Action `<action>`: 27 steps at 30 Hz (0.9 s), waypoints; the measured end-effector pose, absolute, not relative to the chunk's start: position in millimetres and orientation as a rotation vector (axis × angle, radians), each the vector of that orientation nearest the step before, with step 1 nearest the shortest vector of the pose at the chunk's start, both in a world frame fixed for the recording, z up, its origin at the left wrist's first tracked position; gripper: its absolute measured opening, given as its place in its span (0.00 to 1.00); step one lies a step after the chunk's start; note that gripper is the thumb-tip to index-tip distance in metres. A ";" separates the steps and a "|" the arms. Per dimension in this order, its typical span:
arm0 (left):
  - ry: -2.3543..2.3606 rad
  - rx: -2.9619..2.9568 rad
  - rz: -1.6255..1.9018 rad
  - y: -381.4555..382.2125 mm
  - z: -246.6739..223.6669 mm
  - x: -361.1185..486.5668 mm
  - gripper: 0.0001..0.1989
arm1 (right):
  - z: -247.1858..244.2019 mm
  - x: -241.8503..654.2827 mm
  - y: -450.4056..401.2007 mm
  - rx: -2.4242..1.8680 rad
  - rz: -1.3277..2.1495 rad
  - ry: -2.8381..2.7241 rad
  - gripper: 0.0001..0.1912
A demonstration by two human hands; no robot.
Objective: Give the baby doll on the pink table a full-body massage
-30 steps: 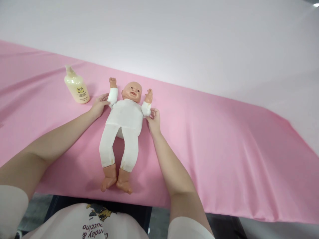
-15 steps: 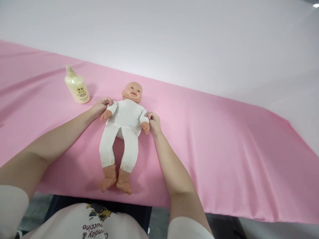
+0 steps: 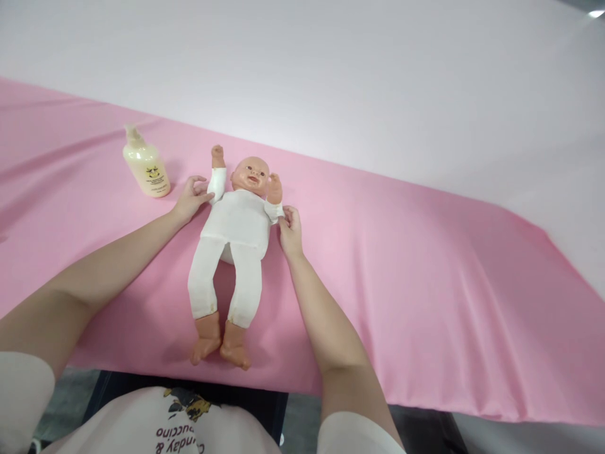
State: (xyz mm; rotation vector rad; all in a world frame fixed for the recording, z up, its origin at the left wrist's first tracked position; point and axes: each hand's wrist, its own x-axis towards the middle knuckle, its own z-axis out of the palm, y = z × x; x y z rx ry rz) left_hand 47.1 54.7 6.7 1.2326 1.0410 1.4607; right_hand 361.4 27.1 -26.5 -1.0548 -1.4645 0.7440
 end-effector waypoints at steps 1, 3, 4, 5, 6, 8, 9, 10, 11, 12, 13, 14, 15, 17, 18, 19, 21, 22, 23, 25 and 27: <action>1.053 1.270 1.442 54.3 6.8 47.0 0.25 | -24.3 361.2 25.0 -1.067 0.749 -1.432 0.19; 1.075 1.353 1.395 53.6 7.4 47.2 0.21 | -19.0 360.5 20.2 -1.109 0.727 -1.392 0.22; 1.091 1.395 1.373 53.2 7.8 47.4 0.20 | -16.4 360.1 17.7 -1.130 0.698 -1.394 0.23; 1.113 1.434 1.356 52.6 8.2 47.6 0.20 | -14.1 359.7 15.5 -1.148 0.666 -1.400 0.24; 1.144 1.471 1.344 51.8 8.7 47.8 0.20 | -12.3 359.4 13.7 -1.161 0.639 -1.407 0.25; 1.243 1.558 1.318 49.7 9.9 48.0 0.21 | -10.7 359.2 11.9 -1.175 0.601 -1.426 0.25; 1.303 1.604 1.307 48.4 10.6 48.0 0.21 | -10.8 359.2 11.9 -1.183 0.592 -1.437 0.24; 1.361 1.647 1.296 47.3 11.3 48.0 0.21 | -11.4 359.4 12.3 -1.190 0.591 -1.449 0.23; 1.408 1.687 1.283 46.2 12.0 48.0 0.22 | -12.1 359.7 13.2 -1.197 0.598 -1.460 0.23; 1.437 1.722 1.267 45.4 12.7 47.9 0.22 | -12.9 360.1 14.1 -1.202 0.611 -1.467 0.23; 1.448 1.754 1.250 44.9 13.3 47.8 0.23 | -13.5 360.4 15.1 -1.208 0.627 -1.470 0.23; 1.445 1.783 1.231 44.7 13.8 47.6 0.23 | -14.0 360.7 15.9 -1.215 0.644 -1.471 0.23; 1.440 1.808 1.215 44.7 14.1 47.5 0.24 | -14.3 361.0 16.5 -1.221 0.658 -1.471 0.24; 1.439 1.844 1.188 45.0 14.5 47.2 0.25 | -14.6 361.4 17.1 -1.235 0.673 -1.468 0.26; 1.444 1.851 1.180 45.2 14.6 47.0 0.25 | -15.0 361.5 17.4 -1.241 0.682 -1.467 0.26; 1.448 1.851 1.176 45.3 14.7 47.0 0.25 | -15.6 361.7 17.8 -1.246 0.694 -1.462 0.26; 1.446 1.841 1.178 45.4 14.7 46.9 0.25 | -18.0 362.2 19.3 -1.248 0.722 -1.442 0.25; 1.443 1.835 1.181 45.5 14.5 46.8 0.25 | -19.6 362.5 20.4 -1.243 0.732 -1.433 0.25; 1.442 1.833 1.186 45.7 14.1 46.7 0.25 | -21.4 362.9 21.7 -1.235 0.739 -1.425 0.25; 1.446 1.831 1.183 46.8 12.6 46.1 0.25 | -24.6 363.8 24.3 -1.225 0.749 -1.421 0.25; 1.458 1.818 1.162 48.6 10.6 45.0 0.27 | -26.4 364.5 26.0 -1.227 0.762 -1.422 0.27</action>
